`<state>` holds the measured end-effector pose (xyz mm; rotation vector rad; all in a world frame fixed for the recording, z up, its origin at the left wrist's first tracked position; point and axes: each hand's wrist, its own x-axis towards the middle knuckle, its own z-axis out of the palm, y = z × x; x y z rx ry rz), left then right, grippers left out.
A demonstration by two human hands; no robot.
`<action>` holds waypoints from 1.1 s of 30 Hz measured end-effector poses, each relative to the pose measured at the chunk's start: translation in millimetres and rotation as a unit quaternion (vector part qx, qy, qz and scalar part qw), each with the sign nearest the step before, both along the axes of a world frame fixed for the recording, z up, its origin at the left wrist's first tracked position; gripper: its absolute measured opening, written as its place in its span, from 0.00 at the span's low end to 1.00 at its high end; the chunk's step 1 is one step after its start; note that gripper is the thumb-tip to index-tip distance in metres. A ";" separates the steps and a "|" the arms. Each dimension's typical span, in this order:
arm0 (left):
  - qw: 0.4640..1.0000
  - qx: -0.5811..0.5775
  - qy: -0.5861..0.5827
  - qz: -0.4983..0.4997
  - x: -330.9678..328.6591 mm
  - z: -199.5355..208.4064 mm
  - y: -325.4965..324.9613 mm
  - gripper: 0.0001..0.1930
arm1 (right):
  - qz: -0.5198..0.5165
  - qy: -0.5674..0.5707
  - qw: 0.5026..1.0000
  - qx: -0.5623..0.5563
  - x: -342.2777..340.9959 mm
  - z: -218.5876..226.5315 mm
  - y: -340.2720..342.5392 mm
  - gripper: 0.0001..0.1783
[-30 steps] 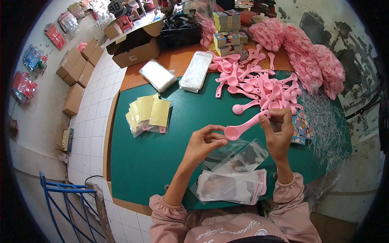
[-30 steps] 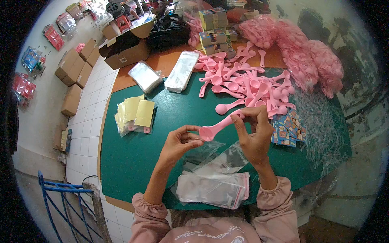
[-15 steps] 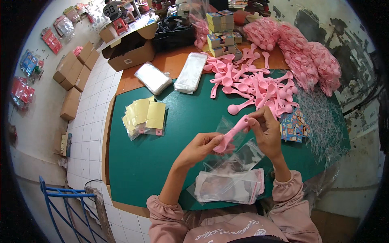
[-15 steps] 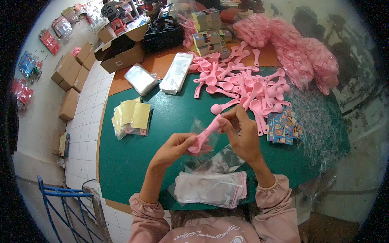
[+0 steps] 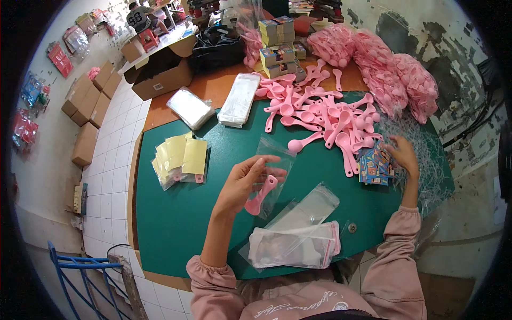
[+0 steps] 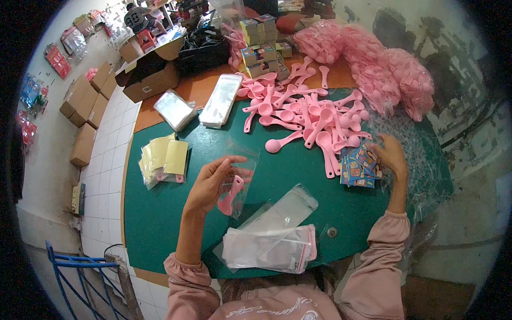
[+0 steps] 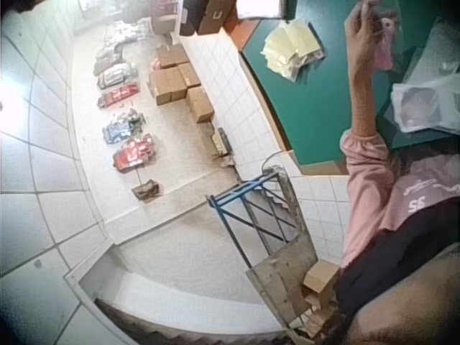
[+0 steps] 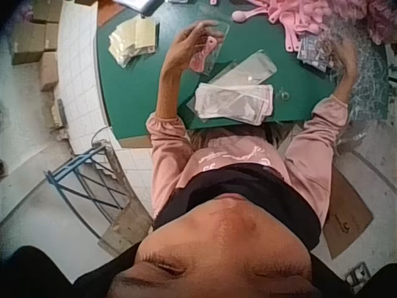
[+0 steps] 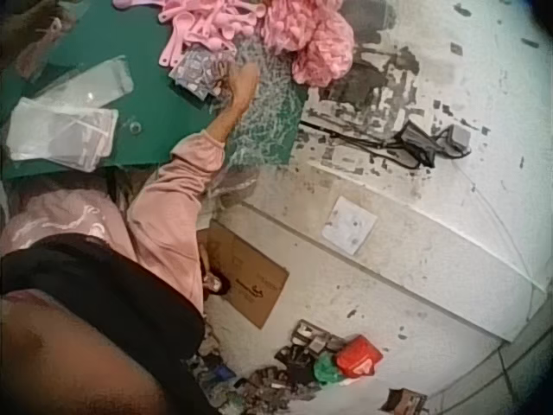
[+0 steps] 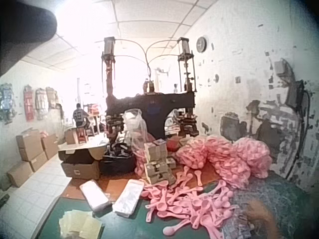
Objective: The person repeatedly picks up a pink plastic spoon, places it into a clear plastic bag, adds a small card, and seals the bag. The person stacks the completed packages on the table. The process is repeated continuously throughout the clip.
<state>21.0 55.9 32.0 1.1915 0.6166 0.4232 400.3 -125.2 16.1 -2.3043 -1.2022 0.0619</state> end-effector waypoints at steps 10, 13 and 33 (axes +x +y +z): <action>1.000 0.001 -0.025 -0.006 -6.5 -10.7 0.9 0.15 | 0.035 0.073 0.992 -0.095 -1.5 -4.0 7.4 0.24; 0.999 0.020 -0.040 -0.018 -7.2 -12.6 1.6 0.15 | 0.002 0.030 0.999 -0.029 1.0 -9.6 0.7 0.21; 0.997 0.075 -0.022 -0.023 -0.4 -13.7 -8.5 0.14 | 0.218 0.203 0.932 0.206 -185.6 70.7 80.1 0.06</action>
